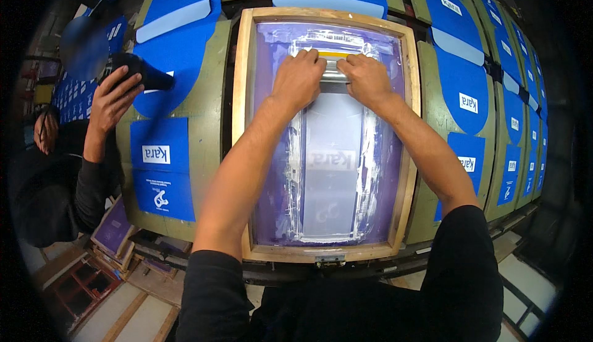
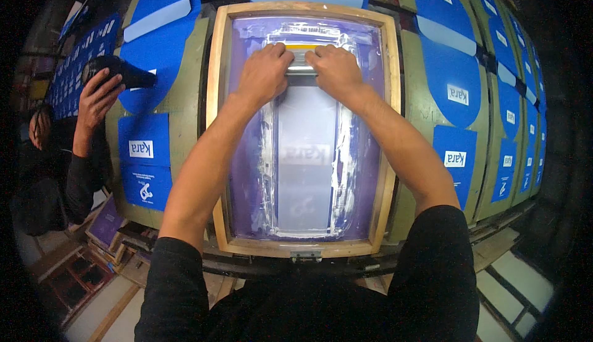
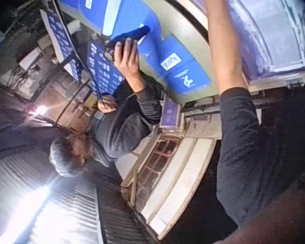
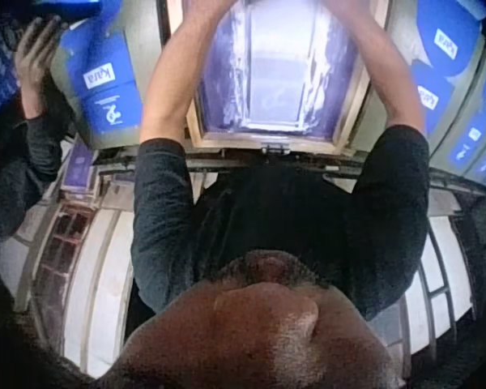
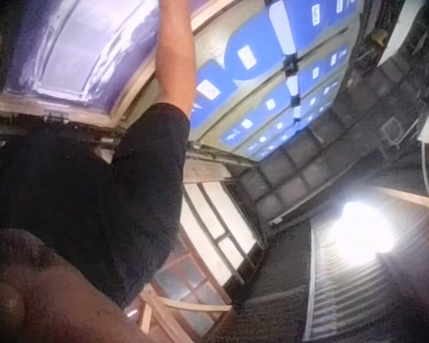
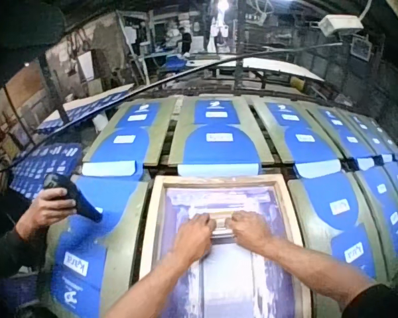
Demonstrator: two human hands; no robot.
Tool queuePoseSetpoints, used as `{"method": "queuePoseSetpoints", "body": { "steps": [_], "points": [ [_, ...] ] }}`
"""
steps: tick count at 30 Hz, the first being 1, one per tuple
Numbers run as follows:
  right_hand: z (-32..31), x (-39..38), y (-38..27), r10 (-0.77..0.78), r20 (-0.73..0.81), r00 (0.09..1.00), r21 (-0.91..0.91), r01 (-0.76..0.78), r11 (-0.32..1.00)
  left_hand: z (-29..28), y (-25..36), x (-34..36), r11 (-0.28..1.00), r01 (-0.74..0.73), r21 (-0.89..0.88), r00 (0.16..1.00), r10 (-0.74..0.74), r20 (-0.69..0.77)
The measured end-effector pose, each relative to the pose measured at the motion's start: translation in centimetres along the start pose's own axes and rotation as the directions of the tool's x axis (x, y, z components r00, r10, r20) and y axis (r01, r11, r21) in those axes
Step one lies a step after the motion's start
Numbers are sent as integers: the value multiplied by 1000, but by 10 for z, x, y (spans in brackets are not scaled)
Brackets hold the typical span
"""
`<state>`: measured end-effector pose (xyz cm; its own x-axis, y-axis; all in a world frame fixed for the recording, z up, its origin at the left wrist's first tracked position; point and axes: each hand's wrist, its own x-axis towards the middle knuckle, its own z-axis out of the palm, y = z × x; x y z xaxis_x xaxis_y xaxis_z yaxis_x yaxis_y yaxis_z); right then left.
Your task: The person uses a squeegee to pull ink across a screen-printing frame over blue cardboard cutouts on a workbench. After each pass, the person lifts the frame and moves to the next cutout, repeating the process across multiple items.
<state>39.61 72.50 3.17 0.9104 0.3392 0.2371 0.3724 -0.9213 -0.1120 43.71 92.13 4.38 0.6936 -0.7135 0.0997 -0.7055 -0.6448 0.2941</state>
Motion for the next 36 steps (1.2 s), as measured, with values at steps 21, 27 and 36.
{"method": "queuePoseSetpoints", "body": {
  "steps": [21,27,36],
  "points": [
    [-3,-13,32,399,-102,911,199,-374,906,23,-9,23,955,221,-199,929,-268,-256],
    [-25,-72,-24,455,-11,890,184,-446,876,16,33,-45,953,237,-190,937,-276,-214],
    [-43,-187,-131,489,-35,871,175,-477,861,18,103,-182,944,261,-201,936,-298,-185]
  ]
}}
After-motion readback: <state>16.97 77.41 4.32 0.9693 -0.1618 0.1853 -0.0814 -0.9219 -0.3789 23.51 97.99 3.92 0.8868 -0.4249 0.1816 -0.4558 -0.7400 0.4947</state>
